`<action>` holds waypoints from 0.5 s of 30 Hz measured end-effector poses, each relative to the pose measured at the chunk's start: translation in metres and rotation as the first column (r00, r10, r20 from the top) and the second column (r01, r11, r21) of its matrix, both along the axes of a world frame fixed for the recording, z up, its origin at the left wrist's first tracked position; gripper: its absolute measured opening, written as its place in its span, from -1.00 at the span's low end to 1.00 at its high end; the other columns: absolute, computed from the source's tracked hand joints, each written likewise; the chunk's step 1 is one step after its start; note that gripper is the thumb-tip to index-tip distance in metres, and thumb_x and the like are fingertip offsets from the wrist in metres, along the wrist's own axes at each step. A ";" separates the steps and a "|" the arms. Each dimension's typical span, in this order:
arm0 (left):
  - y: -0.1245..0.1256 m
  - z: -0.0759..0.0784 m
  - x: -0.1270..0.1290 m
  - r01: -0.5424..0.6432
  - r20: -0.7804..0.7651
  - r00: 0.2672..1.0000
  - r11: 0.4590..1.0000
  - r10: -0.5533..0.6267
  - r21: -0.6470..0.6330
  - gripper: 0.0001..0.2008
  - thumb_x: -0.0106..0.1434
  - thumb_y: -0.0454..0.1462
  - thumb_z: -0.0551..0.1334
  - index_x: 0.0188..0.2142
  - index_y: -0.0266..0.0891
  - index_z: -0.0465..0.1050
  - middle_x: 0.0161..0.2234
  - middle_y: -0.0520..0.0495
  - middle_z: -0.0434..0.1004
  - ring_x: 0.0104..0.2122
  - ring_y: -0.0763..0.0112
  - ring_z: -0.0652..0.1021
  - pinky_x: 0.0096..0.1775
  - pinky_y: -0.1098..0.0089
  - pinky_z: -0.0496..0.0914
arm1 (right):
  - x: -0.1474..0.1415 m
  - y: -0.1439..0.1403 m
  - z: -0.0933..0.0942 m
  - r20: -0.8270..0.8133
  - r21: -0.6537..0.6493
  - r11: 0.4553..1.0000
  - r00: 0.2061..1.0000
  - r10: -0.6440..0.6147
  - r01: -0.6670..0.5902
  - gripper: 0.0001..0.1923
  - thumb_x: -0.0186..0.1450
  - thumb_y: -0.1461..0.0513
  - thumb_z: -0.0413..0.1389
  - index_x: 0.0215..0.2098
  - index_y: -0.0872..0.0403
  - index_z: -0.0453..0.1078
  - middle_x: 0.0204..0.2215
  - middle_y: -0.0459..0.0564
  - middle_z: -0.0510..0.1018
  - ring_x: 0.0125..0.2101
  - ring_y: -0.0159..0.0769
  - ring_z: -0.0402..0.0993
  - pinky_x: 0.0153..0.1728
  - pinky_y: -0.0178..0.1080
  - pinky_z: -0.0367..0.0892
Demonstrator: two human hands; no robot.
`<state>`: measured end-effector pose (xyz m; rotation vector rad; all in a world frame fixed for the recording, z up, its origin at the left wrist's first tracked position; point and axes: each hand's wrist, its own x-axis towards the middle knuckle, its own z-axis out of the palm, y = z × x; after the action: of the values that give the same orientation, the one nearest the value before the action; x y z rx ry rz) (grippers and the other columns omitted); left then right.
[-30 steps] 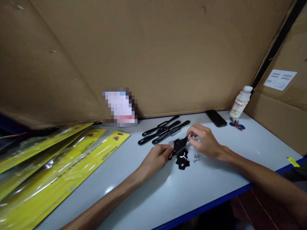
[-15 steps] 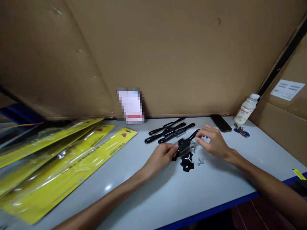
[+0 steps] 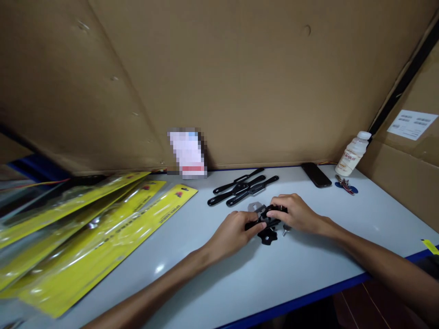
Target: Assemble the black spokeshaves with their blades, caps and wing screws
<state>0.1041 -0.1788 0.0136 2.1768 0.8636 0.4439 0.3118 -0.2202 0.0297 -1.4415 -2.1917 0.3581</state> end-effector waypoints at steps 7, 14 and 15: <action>0.001 -0.001 0.005 -0.066 -0.006 0.998 0.996 0.066 -0.057 -0.58 0.25 -0.03 0.03 -0.63 -0.14 0.00 -0.62 0.13 -0.03 -0.56 0.47 0.06 -0.47 0.37 -0.02 | 0.000 0.000 -0.001 -0.164 0.192 0.978 0.985 -0.046 0.078 -0.75 0.41 0.19 0.03 -0.43 0.07 0.34 -0.48 -0.09 0.42 -0.44 -0.34 0.31 -0.35 -0.27 0.17; 0.011 0.001 0.002 -0.186 0.171 0.944 0.882 0.283 -0.434 -0.57 0.24 0.07 0.06 -0.61 -0.12 0.13 -0.75 0.20 -0.02 -0.71 0.54 0.03 -0.60 0.41 -0.07 | 0.031 0.003 0.028 -0.262 0.164 0.951 0.941 -0.213 0.261 -0.70 0.36 0.10 0.06 -0.48 0.06 0.32 -0.60 -0.15 0.35 -0.55 -0.39 0.22 -0.48 -0.30 0.09; 0.011 0.002 0.001 -0.197 0.178 0.931 0.850 0.318 -0.488 -0.57 0.23 0.07 0.07 -0.61 -0.12 0.12 -0.77 0.21 -0.03 -0.73 0.56 0.01 -0.62 0.42 -0.09 | 0.035 0.005 0.029 -0.246 0.099 0.962 0.943 -0.223 0.253 -0.73 0.33 0.11 0.08 -0.47 0.07 0.33 -0.61 -0.16 0.37 -0.56 -0.40 0.23 -0.49 -0.30 0.09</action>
<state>0.1048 -0.1674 0.0154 1.5315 1.0069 0.5688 0.3467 -0.2156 0.0584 -1.4910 -1.7972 0.2788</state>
